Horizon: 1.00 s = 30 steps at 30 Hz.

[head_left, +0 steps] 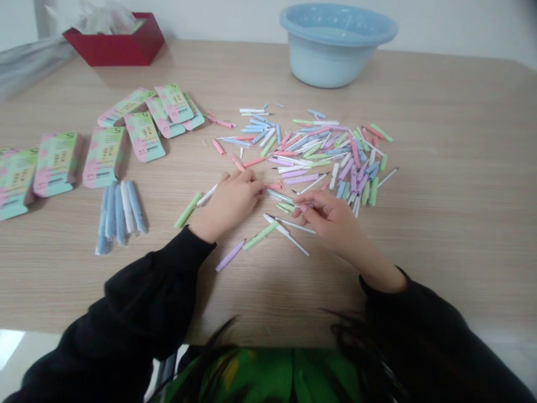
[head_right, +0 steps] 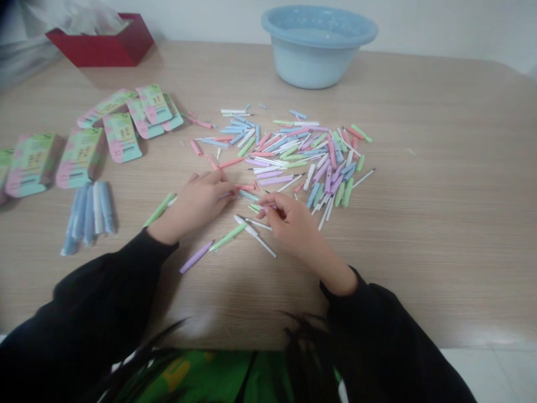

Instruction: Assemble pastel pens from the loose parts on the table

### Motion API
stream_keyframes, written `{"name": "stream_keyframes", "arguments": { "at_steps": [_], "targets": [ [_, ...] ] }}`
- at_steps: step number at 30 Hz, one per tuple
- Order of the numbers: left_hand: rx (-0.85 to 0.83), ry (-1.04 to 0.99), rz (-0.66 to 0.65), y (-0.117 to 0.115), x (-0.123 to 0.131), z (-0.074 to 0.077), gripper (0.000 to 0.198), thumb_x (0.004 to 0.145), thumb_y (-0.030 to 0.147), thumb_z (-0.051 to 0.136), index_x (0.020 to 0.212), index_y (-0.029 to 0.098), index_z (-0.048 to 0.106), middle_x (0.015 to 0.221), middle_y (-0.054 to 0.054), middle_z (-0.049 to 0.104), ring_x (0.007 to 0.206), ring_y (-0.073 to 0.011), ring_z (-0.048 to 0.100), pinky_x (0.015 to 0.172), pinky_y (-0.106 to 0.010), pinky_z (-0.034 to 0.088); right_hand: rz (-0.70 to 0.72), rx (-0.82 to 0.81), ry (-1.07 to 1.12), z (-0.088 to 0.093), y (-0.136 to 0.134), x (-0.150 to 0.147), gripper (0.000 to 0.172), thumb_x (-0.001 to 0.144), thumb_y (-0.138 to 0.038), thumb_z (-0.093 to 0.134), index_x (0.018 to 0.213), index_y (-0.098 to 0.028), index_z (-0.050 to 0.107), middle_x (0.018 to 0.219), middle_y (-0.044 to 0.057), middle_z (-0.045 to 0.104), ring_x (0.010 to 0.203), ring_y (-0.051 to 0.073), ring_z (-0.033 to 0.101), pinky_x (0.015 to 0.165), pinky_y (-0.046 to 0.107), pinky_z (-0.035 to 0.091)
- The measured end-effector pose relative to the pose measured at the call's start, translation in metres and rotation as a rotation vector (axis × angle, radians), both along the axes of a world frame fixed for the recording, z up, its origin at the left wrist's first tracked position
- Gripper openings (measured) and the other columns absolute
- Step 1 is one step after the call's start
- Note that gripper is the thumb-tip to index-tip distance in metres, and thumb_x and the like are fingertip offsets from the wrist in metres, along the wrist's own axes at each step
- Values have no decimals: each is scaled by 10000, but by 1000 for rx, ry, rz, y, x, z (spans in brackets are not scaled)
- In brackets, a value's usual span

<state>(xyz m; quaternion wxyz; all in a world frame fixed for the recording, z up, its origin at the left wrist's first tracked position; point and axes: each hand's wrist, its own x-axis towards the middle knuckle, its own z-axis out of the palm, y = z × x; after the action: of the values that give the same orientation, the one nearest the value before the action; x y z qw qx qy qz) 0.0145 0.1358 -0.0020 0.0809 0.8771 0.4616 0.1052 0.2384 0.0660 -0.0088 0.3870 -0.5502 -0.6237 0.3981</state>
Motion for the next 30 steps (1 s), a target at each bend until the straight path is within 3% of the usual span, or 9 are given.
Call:
{"name": "stream_keyframes", "arguments": {
  "at_steps": [3, 7, 10, 12, 14, 16, 19, 25, 30],
  "targets": [
    [-89, -166, -45, -5, -1, 4, 184, 960, 188, 532, 962, 160, 714, 986, -89, 718, 947, -239, 662, 863, -347, 474, -18, 25, 36, 3, 0, 1, 230, 921, -208, 562, 1088, -168, 715, 854, 47, 754, 681, 153, 666, 667, 310, 538],
    [-487, -643, 5, -13, -1, 10, 158, 918, 285, 662, 824, 157, 675, 759, -13, 671, 716, -162, 615, 699, -274, 454, -3, 69, 53, 11, -1, 2, 240, 939, -197, 523, 1058, -171, 730, 815, 26, 709, 673, 138, 641, 666, 299, 528],
    [-711, -877, 13, -18, 0, 14, 162, 873, 263, 727, 981, 144, 709, 789, -11, 702, 765, -159, 656, 762, -278, 488, 25, 65, 86, 14, -3, 1, 229, 957, -206, 505, 1010, -188, 727, 786, 12, 682, 659, 131, 632, 657, 294, 516],
    [-783, -919, -7, -21, 0, 17, 333, 876, 231, 722, 1198, 148, 714, 853, -19, 736, 846, -170, 686, 853, -304, 504, 44, 63, 127, 14, -4, -1, 209, 972, -225, 502, 1031, -201, 700, 753, -6, 660, 635, 126, 620, 644, 292, 511],
    [-806, -898, -19, -24, 1, 19, 356, 900, 223, 697, 1249, 160, 730, 928, -35, 760, 935, -181, 692, 928, -318, 499, 51, 72, 179, 15, -7, -4, 170, 984, -245, 514, 1075, -217, 654, 689, -39, 621, 593, 120, 595, 621, 284, 500],
    [-844, -882, -32, -27, 3, 19, 233, 915, 218, 681, 1111, 157, 792, 944, -42, 773, 946, -176, 689, 927, -296, 499, 45, 72, 221, 16, -10, -7, 125, 988, -274, 544, 1079, -231, 618, 627, -67, 584, 550, 115, 568, 587, 272, 483],
    [-969, -972, -33, -32, 7, 17, 96, 898, 197, 711, 901, 153, 796, 827, -22, 763, 776, -130, 662, 791, -241, 512, 29, 54, 228, 19, -15, -9, 101, 982, -319, 590, 1002, -231, 636, 618, -55, 607, 541, 117, 575, 555, 267, 476],
    [-1204, -1392, 240, -41, 13, 17, 117, 806, 210, 833, 810, 151, 732, 789, 3, 684, 678, -76, 603, 652, -174, 506, -77, 151, 125, 30, -20, -9, 96, 951, -256, 643, 891, -237, 717, 686, -15, 665, 614, 133, 626, 596, 271, 508],
    [-1336, -1509, 371, -46, 18, 17, 170, 789, 179, 837, 742, 142, 677, 628, 56, 534, 561, -37, 483, 569, -121, 478, 46, 242, 3, 32, -20, -9, 216, 980, -168, 550, 963, -264, 743, 765, -1, 671, 733, 154, 660, 699, 293, 542]
  ]
}}
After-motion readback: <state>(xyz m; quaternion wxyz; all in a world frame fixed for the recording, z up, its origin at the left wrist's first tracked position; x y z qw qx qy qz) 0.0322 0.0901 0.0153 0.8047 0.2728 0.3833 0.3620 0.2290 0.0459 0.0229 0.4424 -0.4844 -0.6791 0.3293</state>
